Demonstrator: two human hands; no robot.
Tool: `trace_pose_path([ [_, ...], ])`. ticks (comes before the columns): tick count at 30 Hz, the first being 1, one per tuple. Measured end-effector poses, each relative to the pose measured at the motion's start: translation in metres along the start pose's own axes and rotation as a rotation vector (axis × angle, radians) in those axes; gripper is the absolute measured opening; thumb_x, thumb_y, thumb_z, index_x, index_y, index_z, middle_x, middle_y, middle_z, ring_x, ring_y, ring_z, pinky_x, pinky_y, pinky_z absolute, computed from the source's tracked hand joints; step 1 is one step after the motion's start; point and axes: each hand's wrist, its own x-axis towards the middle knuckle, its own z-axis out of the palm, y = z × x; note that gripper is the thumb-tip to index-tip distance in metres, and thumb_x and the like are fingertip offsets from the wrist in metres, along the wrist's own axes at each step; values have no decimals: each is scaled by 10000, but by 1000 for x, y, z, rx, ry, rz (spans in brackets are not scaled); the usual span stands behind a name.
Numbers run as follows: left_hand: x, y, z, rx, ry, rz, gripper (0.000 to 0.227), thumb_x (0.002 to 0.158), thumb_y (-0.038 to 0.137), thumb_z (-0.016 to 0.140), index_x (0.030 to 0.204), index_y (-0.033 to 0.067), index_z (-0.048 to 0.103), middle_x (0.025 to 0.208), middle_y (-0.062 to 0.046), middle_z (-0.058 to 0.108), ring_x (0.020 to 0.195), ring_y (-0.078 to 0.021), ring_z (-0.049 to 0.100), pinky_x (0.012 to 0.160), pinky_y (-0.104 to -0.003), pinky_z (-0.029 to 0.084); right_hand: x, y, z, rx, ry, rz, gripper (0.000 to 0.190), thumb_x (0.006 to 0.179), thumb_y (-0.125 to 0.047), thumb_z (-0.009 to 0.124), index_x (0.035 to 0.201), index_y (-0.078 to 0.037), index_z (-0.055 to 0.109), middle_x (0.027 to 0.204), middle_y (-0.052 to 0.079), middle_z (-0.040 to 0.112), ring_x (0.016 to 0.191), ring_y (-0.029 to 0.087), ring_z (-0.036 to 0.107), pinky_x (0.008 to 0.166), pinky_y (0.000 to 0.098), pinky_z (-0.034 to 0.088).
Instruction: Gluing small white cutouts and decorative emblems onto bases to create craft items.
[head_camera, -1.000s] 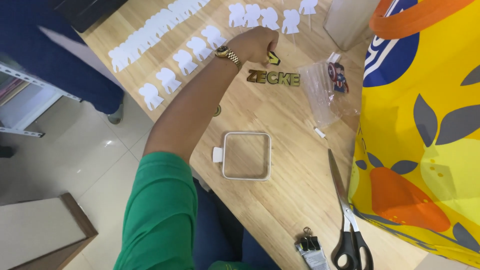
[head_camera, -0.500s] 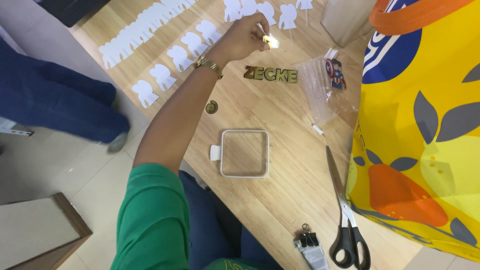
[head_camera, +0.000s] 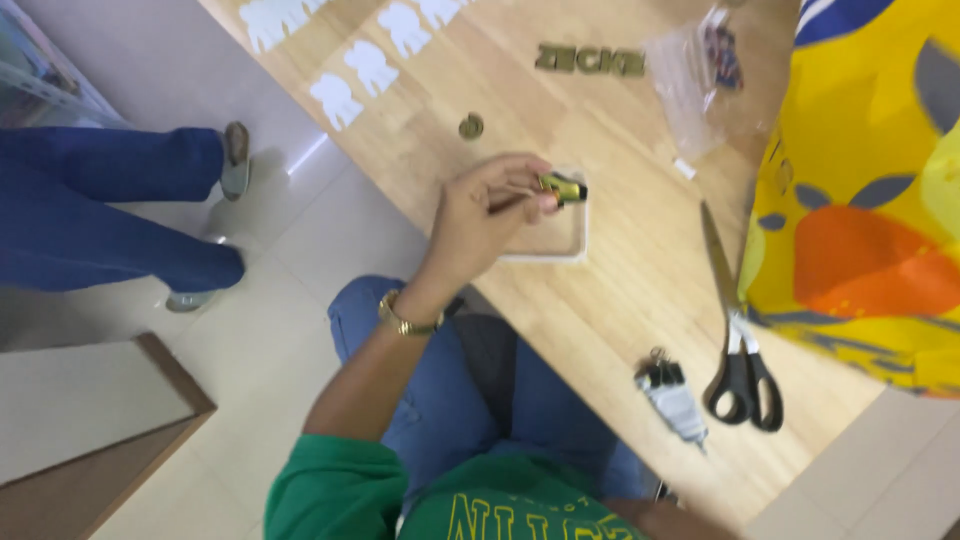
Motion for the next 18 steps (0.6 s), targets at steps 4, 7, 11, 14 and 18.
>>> trace_pose_path([
  [4,-86,-7,19,-11,51,-85,311,885,70,834,1181,79,740,962,-111,793,808,-137,759,731,-255,660,37,-1,-8,81,-87,42,408,868,27,592,1268,55,665,919,380,764,850,558,768,691,600,626],
  [7,-130,-5,39,1,53,-127,308,872,98,847,1164,86,750,930,-94,800,828,-149,771,748,-278,659,53,19,-17,2,496,-37,197,875,-54,636,1031,-25,752,960,201,819,898,365,820,732,497,664],
  [11,-157,0,62,-28,49,-138,326,879,125,839,1189,96,744,909,-84,798,816,-151,773,730,-296,654,96,17,-10,6,800,-74,334,866,20,758,1190,70,694,1103,201,712,945,326,746,820,417,629],
  [14,-166,5,69,-81,29,-156,304,901,107,818,1194,74,742,914,-91,803,802,-145,778,738,-283,648,106,15,-2,215,837,-29,246,861,67,773,1104,76,739,917,163,721,813,231,738,765,364,657],
  [18,-164,2,67,-92,42,-214,209,891,95,817,1079,26,759,913,-116,802,802,-159,772,716,-280,639,101,14,-4,216,853,39,213,847,89,796,1054,63,755,833,161,729,727,200,735,694,317,645],
])
